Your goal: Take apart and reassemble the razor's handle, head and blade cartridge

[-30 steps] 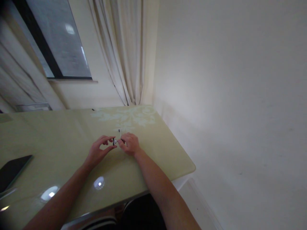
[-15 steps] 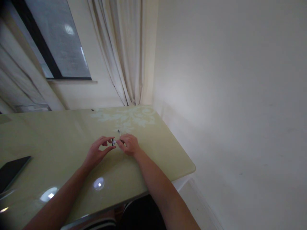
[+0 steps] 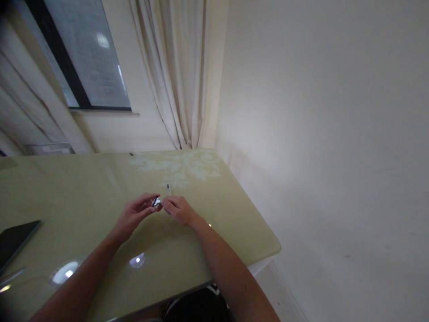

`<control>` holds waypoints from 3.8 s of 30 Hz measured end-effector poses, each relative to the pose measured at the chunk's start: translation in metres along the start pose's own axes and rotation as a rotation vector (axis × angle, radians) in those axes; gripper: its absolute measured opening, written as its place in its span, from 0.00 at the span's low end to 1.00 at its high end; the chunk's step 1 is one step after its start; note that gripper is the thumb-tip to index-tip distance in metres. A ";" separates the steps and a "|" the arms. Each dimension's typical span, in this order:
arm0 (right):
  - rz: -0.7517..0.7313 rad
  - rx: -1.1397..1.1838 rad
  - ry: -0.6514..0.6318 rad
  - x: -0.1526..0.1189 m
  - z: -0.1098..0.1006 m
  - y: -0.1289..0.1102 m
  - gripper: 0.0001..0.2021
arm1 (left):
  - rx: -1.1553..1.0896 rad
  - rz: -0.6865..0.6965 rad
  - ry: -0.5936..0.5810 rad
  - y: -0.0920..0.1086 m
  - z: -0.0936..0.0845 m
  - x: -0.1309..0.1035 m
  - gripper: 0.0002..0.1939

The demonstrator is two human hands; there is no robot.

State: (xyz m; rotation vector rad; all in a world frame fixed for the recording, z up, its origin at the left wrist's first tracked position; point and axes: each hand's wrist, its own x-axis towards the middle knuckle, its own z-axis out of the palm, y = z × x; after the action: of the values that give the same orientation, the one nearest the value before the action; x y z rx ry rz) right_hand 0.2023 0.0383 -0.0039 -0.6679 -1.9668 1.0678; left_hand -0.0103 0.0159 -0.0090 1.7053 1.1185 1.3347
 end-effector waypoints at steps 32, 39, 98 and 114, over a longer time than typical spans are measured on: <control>0.091 -0.153 0.029 -0.007 0.000 -0.013 0.19 | 0.212 0.153 0.098 0.012 0.005 -0.010 0.17; 0.082 -0.218 0.019 -0.009 -0.002 -0.017 0.18 | 0.210 0.163 0.143 0.007 0.006 -0.011 0.17; 0.250 0.162 0.573 0.001 -0.013 0.019 0.26 | 0.844 -0.296 -0.001 -0.053 -0.082 0.005 0.33; 0.449 0.460 0.276 -0.007 0.005 -0.001 0.19 | 0.259 0.120 0.041 -0.007 0.001 -0.006 0.20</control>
State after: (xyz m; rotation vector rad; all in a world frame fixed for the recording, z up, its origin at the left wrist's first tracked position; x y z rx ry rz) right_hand 0.2016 0.0307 -0.0072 -0.9582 -1.2966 1.5409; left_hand -0.0116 0.0128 -0.0180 1.9655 1.2755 1.3498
